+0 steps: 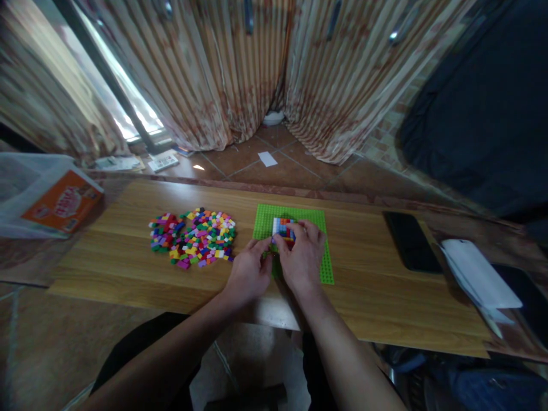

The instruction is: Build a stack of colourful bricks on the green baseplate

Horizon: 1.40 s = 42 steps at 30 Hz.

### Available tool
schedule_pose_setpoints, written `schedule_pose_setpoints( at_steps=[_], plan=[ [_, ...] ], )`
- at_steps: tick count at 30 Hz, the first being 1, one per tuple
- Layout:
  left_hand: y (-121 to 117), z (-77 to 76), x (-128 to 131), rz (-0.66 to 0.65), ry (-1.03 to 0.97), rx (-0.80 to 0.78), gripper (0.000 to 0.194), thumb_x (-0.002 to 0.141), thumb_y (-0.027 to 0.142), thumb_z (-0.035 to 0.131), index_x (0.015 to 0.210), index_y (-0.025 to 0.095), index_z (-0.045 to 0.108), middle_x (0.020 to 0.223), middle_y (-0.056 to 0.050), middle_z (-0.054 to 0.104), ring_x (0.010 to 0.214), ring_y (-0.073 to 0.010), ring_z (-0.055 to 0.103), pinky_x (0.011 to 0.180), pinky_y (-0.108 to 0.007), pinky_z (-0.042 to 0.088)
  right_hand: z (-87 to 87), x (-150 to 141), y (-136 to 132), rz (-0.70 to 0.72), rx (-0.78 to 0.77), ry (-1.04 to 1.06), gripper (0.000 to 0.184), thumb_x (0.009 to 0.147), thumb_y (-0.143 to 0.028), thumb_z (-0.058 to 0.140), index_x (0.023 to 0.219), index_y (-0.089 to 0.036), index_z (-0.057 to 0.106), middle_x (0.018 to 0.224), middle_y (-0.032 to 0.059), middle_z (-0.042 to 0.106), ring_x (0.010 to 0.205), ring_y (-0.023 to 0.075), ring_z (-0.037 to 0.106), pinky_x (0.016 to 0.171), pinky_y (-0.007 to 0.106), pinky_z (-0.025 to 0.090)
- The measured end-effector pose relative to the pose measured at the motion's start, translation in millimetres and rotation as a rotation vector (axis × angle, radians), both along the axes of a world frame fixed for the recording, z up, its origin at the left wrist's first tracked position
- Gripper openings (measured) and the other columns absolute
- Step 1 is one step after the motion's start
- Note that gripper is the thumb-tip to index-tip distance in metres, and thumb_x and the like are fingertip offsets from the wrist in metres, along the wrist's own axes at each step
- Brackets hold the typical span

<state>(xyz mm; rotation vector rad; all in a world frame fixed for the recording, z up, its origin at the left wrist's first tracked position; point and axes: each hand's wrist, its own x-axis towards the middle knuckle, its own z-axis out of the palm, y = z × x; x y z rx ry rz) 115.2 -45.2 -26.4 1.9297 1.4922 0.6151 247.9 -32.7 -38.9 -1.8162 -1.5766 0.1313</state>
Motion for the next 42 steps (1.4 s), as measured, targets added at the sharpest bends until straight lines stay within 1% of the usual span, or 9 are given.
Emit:
schedule_pose_setpoints(
  at_steps=[9,12,15,18,21,26,32,38,42],
  plan=[
    [-4,-4.9,0,-0.015,0.034,0.047,0.047,0.089,0.016,0.044,0.135,0.013,0.054,0.116,-0.014,0.064,0.101,-0.0258,0.065,0.093,-0.039,0.053,-1.5,-2,0,0.014,0.039,0.049,0.035,0.087,-0.049,0.058,0.102,-0.020,0.071,0.118,0.0142,0.058,0.117,0.0305,0.049,0.099,0.051,0.042],
    [-3,-4.8,0,-0.007,0.023,0.039,0.048,0.088,0.016,0.046,0.136,0.014,0.053,0.117,-0.014,0.063,0.102,-0.0266,0.065,0.094,-0.040,0.053,0.2,6,2,0.022,0.075,0.160,0.035,0.089,-0.048,0.054,0.100,-0.019,0.071,0.111,0.0127,0.063,0.111,0.0275,0.055,0.100,0.049,0.042],
    [-2,-2.9,-1,0.012,-0.003,0.004,0.051,0.087,0.016,0.045,0.138,0.013,0.050,0.115,-0.014,0.064,0.100,-0.0265,0.065,0.093,-0.041,0.054,-0.3,14,4,-0.038,0.092,0.289,0.039,0.091,-0.049,0.049,0.102,-0.018,0.070,0.106,0.0121,0.066,0.102,0.0252,0.061,0.095,0.047,0.046],
    [-2,-2.2,0,0.007,-0.005,0.000,0.056,0.088,0.017,0.044,0.144,0.012,0.042,0.119,-0.015,0.062,0.101,-0.0266,0.065,0.093,-0.041,0.053,-3.4,16,6,-0.100,0.059,0.338,0.045,0.089,-0.053,0.050,0.109,-0.016,0.068,0.111,0.0146,0.065,0.102,0.0261,0.062,0.090,0.047,0.049],
    [-5,-3.7,1,-0.031,0.044,0.044,0.059,0.090,0.019,0.041,0.148,0.011,0.035,0.124,-0.017,0.058,0.104,-0.0280,0.063,0.094,-0.043,0.053,-5.9,14,7,-0.122,0.019,0.323,0.050,0.088,-0.056,0.051,0.116,-0.016,0.065,0.117,0.0161,0.065,0.106,0.0275,0.061,0.093,0.048,0.048],
    [-9,-2.9,3,-0.129,0.183,0.079,0.070,0.083,0.014,0.046,0.150,0.007,0.029,0.121,-0.019,0.057,0.108,-0.0300,0.059,0.093,-0.041,0.052,-6.1,14,6,-0.133,-0.090,0.397,0.063,0.086,-0.061,0.049,0.128,-0.014,0.057,0.122,0.0188,0.065,0.106,0.0303,0.063,0.091,0.050,0.049],
    [-10,1.6,6,-0.168,0.265,0.055,0.069,0.085,0.014,0.045,0.150,0.007,0.025,0.122,-0.019,0.057,0.110,-0.0291,0.057,0.091,-0.039,0.052,-11.5,11,4,-0.168,-0.143,0.257,0.061,0.086,-0.053,0.046,0.133,-0.014,0.054,0.130,0.0201,0.060,0.117,0.0344,0.058,0.098,0.052,0.044],
    [-13,-1.6,6,-0.172,0.201,0.090,0.062,0.089,0.016,0.038,0.148,0.002,0.024,0.123,-0.022,0.056,0.108,-0.0309,0.058,0.088,-0.042,0.054,-13.5,11,3,-0.161,-0.189,0.211,0.066,0.084,-0.052,0.047,0.136,-0.012,0.053,0.135,0.0210,0.057,0.123,0.0385,0.054,0.103,0.054,0.041],
    [-12,-1.8,3,-0.170,0.143,0.099,0.069,0.084,0.019,0.048,0.148,0.003,0.026,0.123,-0.021,0.057,0.109,-0.0309,0.058,0.088,-0.041,0.055,-12.7,13,3,-0.177,-0.228,0.222,0.073,0.081,-0.055,0.048,0.139,-0.010,0.051,0.136,0.0225,0.055,0.122,0.0421,0.054,0.102,0.058,0.041]
  ],
)
